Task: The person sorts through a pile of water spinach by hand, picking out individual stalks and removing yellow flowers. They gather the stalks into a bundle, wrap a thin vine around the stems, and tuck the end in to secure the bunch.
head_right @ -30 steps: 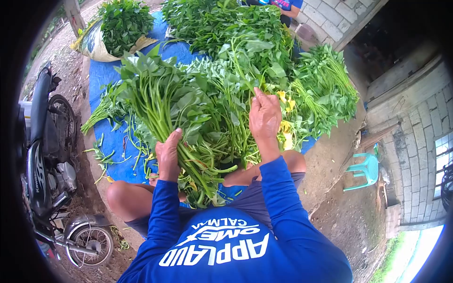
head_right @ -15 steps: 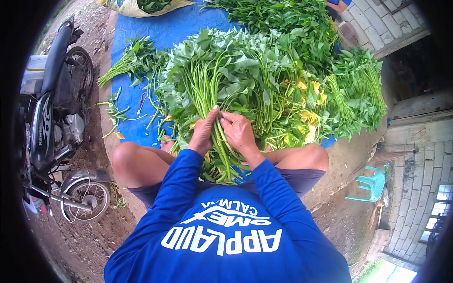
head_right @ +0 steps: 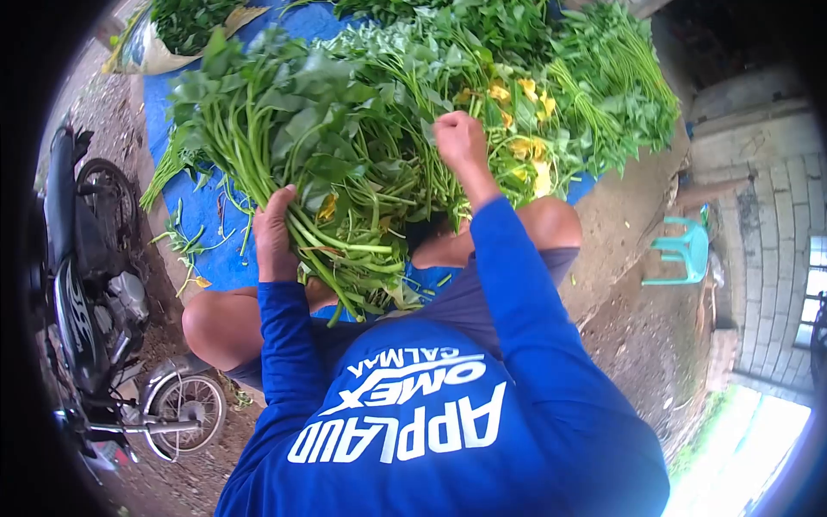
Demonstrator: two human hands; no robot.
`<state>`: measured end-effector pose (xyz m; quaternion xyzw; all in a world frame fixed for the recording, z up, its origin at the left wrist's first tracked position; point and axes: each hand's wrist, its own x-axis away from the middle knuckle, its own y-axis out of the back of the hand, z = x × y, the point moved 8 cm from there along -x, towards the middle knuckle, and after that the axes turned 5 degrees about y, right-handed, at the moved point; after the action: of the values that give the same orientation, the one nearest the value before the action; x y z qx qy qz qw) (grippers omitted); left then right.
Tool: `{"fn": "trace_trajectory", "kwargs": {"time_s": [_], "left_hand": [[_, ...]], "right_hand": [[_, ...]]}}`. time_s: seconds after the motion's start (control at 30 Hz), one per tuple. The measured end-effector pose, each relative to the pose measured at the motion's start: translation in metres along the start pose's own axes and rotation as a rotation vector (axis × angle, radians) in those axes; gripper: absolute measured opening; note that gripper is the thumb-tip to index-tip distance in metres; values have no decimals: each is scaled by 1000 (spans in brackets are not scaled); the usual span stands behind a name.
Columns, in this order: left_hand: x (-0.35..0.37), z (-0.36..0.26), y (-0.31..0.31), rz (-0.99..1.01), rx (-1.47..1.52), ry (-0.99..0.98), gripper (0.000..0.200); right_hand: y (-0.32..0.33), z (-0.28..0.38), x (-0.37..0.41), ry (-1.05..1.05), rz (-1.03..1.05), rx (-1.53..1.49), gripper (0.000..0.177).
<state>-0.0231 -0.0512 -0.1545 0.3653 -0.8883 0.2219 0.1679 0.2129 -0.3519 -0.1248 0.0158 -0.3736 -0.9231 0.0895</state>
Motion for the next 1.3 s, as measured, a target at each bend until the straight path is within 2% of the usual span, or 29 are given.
{"fn": "trace_trajectory", "kwargs": {"time_s": [0.07,0.13,0.2,0.23,0.37,0.4,0.47,0.53,0.57,0.67,0.7,0.8,0.83,0.87,0.97,1.1,1.2,1.23,1.3], "left_hand": [[0,-1,-1,18,40,-39,14],[6,-2,-9,33,84,-8,15],[6,2,-8,38,97,22,15],[2,6,-6,40,90,32,15],[3,14,-5,31,85,59,16],[2,14,-3,23,83,59,16],[1,15,-1,5,73,65,16],[-1,16,0,1,54,55,16],[2,14,-5,19,96,66,17],[8,10,-8,39,95,77,18],[8,10,-8,43,87,88,20],[10,7,-7,37,63,85,22],[11,7,-7,39,74,83,23],[11,8,-6,41,72,92,23],[12,4,-5,65,75,89,23],[17,-1,-13,85,119,116,20],[15,3,-15,91,110,102,23],[15,4,-16,106,100,105,26],[18,5,-18,128,61,98,25]], "right_hand": [[-32,-87,-36,-182,142,325,34],[-89,-151,-26,-336,206,341,32],[-97,-131,3,-99,152,301,33],[-95,-124,13,-28,20,201,29],[-84,-105,25,-74,31,305,26],[-73,-93,27,-84,81,334,33],[-54,-88,22,-115,-22,352,45],[-29,-56,20,128,-58,327,49],[-18,-40,20,57,46,346,48],[5,-23,4,194,126,375,45],[22,-9,5,203,92,383,39],[58,9,-15,158,143,676,29],[68,48,-13,389,15,774,25],[97,51,-9,176,-5,785,26],[160,107,3,254,-105,627,29],[186,118,4,268,-105,360,31],[161,113,18,76,3,-131,29],[151,110,22,109,-15,-298,22],[127,107,33,141,-87,-406,22]]}}
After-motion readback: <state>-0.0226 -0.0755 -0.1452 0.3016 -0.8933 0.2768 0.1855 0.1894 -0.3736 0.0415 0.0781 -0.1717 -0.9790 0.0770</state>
